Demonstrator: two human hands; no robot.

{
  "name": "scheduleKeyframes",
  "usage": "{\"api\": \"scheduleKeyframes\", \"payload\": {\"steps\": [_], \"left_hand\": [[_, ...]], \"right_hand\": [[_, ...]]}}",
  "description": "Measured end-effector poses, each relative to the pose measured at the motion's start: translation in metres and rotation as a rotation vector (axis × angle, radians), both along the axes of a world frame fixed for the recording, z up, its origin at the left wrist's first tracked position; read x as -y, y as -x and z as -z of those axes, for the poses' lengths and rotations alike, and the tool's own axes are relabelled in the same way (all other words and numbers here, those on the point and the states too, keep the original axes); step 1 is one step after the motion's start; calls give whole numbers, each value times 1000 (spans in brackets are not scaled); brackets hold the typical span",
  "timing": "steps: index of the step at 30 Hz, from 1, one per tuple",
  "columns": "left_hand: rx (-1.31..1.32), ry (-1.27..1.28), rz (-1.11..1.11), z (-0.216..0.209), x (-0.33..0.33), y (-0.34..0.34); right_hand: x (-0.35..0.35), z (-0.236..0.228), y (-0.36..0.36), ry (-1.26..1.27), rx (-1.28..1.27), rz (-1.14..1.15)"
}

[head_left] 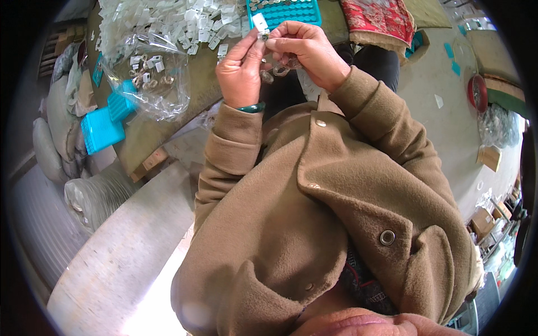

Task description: The person repeatedly picks small white plastic pieces and metal rings from a table, joins them by hand, and places the assembled units into a blue tray. The person occasionally uses a red light to illuminate the pieces during assembly.

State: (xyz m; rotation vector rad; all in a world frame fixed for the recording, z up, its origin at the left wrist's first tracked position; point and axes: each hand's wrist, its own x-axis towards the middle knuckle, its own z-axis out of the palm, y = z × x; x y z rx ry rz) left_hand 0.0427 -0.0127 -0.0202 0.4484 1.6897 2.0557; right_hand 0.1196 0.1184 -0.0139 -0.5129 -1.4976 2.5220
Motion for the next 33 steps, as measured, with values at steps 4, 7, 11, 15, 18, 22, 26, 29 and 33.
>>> {"api": "scheduleKeyframes", "payload": {"steps": [4,7,11,15,18,22,26,29,33], "left_hand": [[-108,100,4,1,-2,-1],[-30,49,-15,2,-4,1],[-72,-14,-54,7,-10,-2],[-3,-37,-41,6,-12,-8],[20,48,6,2,-8,-2],[121,151,-32,0,-5,3],[284,79,-34,-3,-1,9],[415,78,-4,-8,1,11],[686,-95,38,-14,-1,17]], "right_hand": [[-2,-1,1,-102,12,31],[2,-2,0,-318,-40,49],[3,-1,2,-412,-53,63],[-1,5,2,-454,-98,94],[-1,12,6,-522,-66,150],[-3,17,4,-513,-105,74],[-9,15,4,-491,-190,72],[-10,11,1,-442,-201,92],[-2,10,-1,-164,-219,120]]}}
